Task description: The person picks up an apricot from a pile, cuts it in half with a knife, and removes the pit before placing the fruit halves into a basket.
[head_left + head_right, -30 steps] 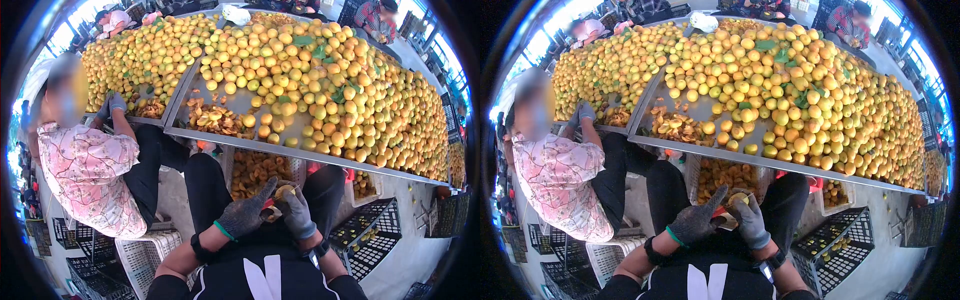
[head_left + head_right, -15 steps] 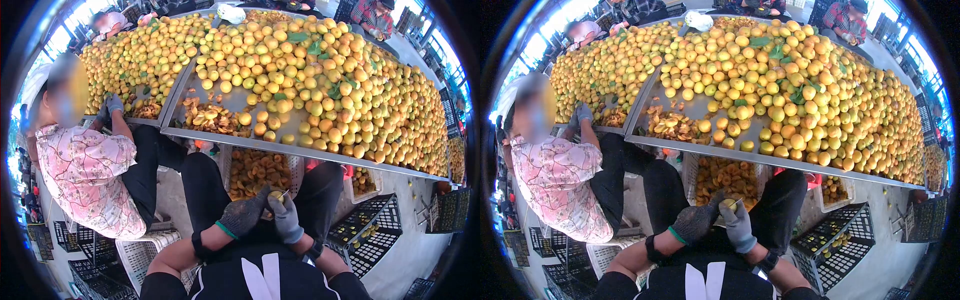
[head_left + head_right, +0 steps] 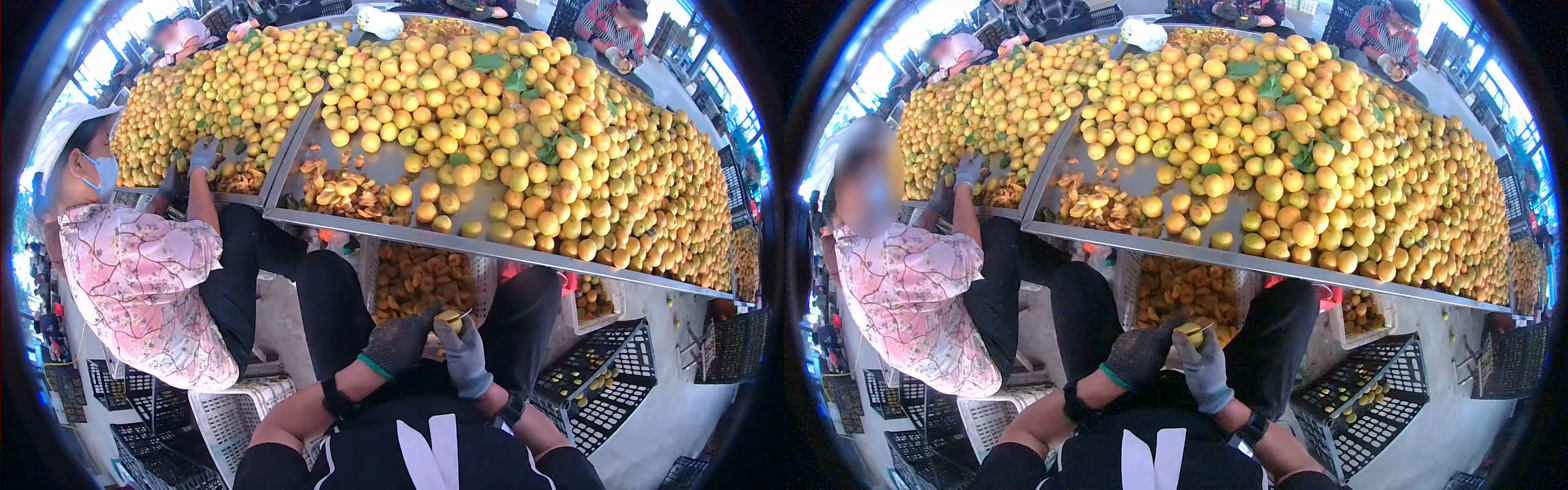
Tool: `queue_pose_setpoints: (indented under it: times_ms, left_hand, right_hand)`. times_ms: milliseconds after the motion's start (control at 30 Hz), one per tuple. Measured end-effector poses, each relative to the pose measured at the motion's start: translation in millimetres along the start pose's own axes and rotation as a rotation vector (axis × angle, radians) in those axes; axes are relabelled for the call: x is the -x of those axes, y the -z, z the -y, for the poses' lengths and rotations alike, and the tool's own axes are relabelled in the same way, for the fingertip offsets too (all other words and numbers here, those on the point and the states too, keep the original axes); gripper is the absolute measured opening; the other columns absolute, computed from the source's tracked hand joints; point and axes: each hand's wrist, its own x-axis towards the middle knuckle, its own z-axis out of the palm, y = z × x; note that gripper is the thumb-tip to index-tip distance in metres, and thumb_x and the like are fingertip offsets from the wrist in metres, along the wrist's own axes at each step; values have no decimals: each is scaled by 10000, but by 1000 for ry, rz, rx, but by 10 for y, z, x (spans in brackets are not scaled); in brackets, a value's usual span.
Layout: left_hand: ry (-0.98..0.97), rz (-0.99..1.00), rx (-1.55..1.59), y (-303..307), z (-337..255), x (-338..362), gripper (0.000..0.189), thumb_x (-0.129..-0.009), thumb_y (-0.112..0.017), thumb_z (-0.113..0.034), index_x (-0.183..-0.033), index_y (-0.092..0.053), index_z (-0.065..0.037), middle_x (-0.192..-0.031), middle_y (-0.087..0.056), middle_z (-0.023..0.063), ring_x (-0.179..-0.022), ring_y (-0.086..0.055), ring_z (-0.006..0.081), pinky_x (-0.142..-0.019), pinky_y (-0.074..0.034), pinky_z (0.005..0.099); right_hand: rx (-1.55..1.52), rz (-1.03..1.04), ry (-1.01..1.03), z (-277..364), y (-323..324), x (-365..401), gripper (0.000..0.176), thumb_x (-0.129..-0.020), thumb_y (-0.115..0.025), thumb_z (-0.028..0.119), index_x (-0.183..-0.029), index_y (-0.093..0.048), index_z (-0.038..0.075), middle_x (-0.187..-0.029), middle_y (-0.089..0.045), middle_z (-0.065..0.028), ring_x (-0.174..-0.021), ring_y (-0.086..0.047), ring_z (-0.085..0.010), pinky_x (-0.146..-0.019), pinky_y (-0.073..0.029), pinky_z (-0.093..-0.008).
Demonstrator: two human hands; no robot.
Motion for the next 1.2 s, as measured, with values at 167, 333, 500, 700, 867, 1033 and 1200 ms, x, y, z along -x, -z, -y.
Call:
queue_pose_setpoints:
  times_ms: [167, 333, 500, 700, 867, 1033, 1200]
  left_hand:
    - [-132, -258, 102, -149, 97, -72, 523, -886, -555, -211, -1394, -437, -168, -903, -677, 194, -807, -679, 350, -699, -540, 466]
    - [0, -59, 215, 7, 12, -31, 480, -886, -563, -233, -1353, -481, -160, -981, -669, 204, -866, -663, 380, -747, -530, 471]
    - [-36, -95, 400, -72, 187, -197, 392, -904, -542, -225, -1273, -526, -96, -1034, -650, 228, -992, -613, 409, -848, -501, 472]
    - [26, 14, 468, 21, 93, -278, 454, -858, -628, -189, -1275, -514, -50, -1199, -588, 238, -1117, -564, 398, -921, -471, 465]
    - [-84, -163, 445, -153, 362, -302, 435, -873, -605, -217, -1268, -518, -56, -1021, -635, 266, -968, -606, 438, -840, -492, 463]
    - [25, 107, 412, 26, 434, -333, 469, -835, -683, -210, -1244, -540, -30, -1154, -609, 225, -1057, -608, 343, -919, -480, 400]
    - [103, 174, 1110, 483, 42, -44, 389, -877, -667, -116, -1249, -573, -54, -1039, -655, 89, -930, -603, 139, -858, -500, 285]
  right_hand:
    - [-203, 66, -43, 119, 12, -18, 321, -906, -655, 187, -1151, -509, 39, -966, -603, -46, -825, -608, -113, -719, -527, -262]
    - [-190, 113, -76, 111, 74, 8, 344, -904, -642, 163, -1187, -495, 36, -990, -596, -56, -875, -603, -122, -769, -518, -267]
    - [274, 149, 297, -100, 114, -19, 393, -896, -588, 100, -1260, -455, 32, -1073, -572, -73, -979, -581, -152, -848, -496, -294]
    - [-698, 129, -166, -104, 273, -110, 402, -853, -532, 39, -1248, -459, 41, -1183, -546, -104, -1066, -567, -213, -926, -486, -327]
    - [-356, 130, -40, -132, 448, -38, 453, -834, -616, 137, -1260, -491, 45, -1204, -565, -115, -1102, -565, -215, -969, -446, -303]
    - [641, 150, 268, -214, 514, -125, 333, -882, -537, -20, -1206, -511, 52, -1206, -566, -123, -1120, -573, -241, -934, -495, -332]
    - [-840, 402, -400, -95, 466, -133, 362, -877, -613, 83, -1219, -498, 56, -1163, -593, -125, -1024, -597, -249, -858, -512, -321]
